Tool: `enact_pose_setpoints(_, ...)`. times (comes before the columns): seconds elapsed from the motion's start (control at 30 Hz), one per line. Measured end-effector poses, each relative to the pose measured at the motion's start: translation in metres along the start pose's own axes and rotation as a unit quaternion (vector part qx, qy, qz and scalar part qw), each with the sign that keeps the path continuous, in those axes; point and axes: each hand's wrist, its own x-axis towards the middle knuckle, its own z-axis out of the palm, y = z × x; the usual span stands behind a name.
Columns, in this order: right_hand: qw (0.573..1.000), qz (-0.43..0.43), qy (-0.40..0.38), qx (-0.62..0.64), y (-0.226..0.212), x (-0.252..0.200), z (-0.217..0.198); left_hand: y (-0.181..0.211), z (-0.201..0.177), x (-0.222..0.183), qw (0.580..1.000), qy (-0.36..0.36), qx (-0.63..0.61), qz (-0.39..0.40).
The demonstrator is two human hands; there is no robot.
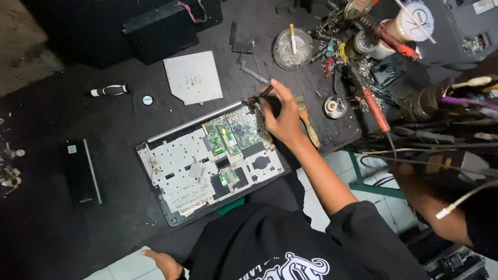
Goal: Cleaning a laptop motherboard with a brush and unscrewing internal components for repair.
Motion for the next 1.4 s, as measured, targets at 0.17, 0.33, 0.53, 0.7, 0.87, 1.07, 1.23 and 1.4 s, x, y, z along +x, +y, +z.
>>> enact_pose_setpoints(0.17, 0.997, -0.020, 0.023, -0.065, 0.006, -0.005, 0.003, 0.029, -0.021, -0.083, 0.988, 0.012, 0.067, 0.135)
enact_pose_setpoints(0.33, 0.998, -0.008, 0.057, 0.013, -0.001, -0.004, -0.004, 0.115, -0.053, -0.216, 0.950, -0.155, 0.267, -0.041)
enact_pose_setpoints(0.53, 0.956, 0.165, 0.209, 0.122, -0.067, -0.001, -0.026, 0.181, -0.057, -0.300, 0.678, -0.525, 0.496, 0.139)
enact_pose_setpoints(0.7, 0.905, 0.254, 0.263, 0.217, -0.111, -0.017, -0.039, 0.200, 0.018, -0.396, 0.611, -0.606, 0.201, 0.469)
enact_pose_setpoints(0.87, 0.900, 0.248, 0.257, 0.251, -0.147, -0.025, -0.047, 0.196, 0.060, -0.435, 0.608, -0.639, 0.143, 0.450)
enact_pose_setpoints(1.07, 0.917, 0.220, 0.226, 0.245, -0.139, -0.046, -0.042, 0.181, 0.069, -0.433, 0.643, -0.652, 0.067, 0.396)
enact_pose_setpoints(1.23, 0.908, 0.213, 0.220, 0.287, -0.128, -0.050, -0.033, 0.183, 0.073, -0.422, 0.661, -0.635, 0.038, 0.398)
enact_pose_setpoints(1.4, 0.905, 0.262, 0.191, 0.277, -0.114, -0.069, -0.019, 0.230, 0.103, -0.400, 0.598, -0.530, 0.064, 0.598)
